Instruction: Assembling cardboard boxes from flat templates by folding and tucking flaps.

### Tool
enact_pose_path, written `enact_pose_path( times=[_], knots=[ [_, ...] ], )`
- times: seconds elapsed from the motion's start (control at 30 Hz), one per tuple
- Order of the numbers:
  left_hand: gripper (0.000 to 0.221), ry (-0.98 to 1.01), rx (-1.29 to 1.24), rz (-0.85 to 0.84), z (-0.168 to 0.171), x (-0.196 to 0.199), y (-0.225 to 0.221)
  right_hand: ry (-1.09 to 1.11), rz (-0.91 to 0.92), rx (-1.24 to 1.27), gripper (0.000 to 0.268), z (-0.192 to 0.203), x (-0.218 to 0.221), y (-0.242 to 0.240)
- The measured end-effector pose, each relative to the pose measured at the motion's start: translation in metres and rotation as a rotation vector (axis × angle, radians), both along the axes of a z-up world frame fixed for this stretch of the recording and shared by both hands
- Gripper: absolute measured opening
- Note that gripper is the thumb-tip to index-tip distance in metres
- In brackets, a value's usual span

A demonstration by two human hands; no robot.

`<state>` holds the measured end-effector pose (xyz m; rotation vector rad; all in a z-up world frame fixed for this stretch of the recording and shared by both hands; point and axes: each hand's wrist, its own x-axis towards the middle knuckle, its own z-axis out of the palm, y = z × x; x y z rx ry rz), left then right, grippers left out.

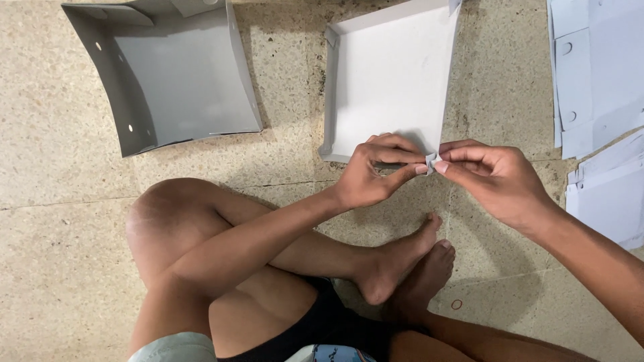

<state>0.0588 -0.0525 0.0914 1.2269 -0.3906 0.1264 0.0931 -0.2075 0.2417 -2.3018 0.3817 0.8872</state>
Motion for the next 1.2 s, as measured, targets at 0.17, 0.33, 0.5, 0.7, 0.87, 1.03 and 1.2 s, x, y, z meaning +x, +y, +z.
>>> enact_pose_path(
  times=[0.17,0.33,0.5,0.7,0.87,1.03,1.2],
  knots=[
    [0.016,0.003,-0.012,0.005,0.001,0.000,0.002,-0.026,-0.069,0.067,0.025,-0.003,0.000,0.003],
    [0.018,0.005,-0.015,-0.008,0.001,-0.001,0.005,-0.091,-0.020,0.117,0.021,-0.014,-0.002,-0.004],
    [0.012,0.053,-0.039,-0.006,0.002,-0.001,0.004,-0.168,0.030,0.078,0.021,-0.011,-0.005,0.001],
    [0.013,0.058,-0.034,0.012,-0.002,-0.001,0.003,-0.298,0.119,0.166,0.022,-0.018,-0.008,-0.005],
    [0.016,0.024,-0.004,0.041,-0.007,0.000,0.002,-0.314,0.103,0.148,0.017,-0.010,-0.010,0.003],
    [0.020,0.074,-0.076,0.016,-0.002,-0.001,0.004,-0.416,0.215,0.171,0.019,-0.008,-0.014,0.003],
    [0.016,0.096,-0.126,0.038,-0.004,-0.001,0.004,-0.526,0.462,0.197,0.023,-0.008,-0.015,-0.003]
  ],
)
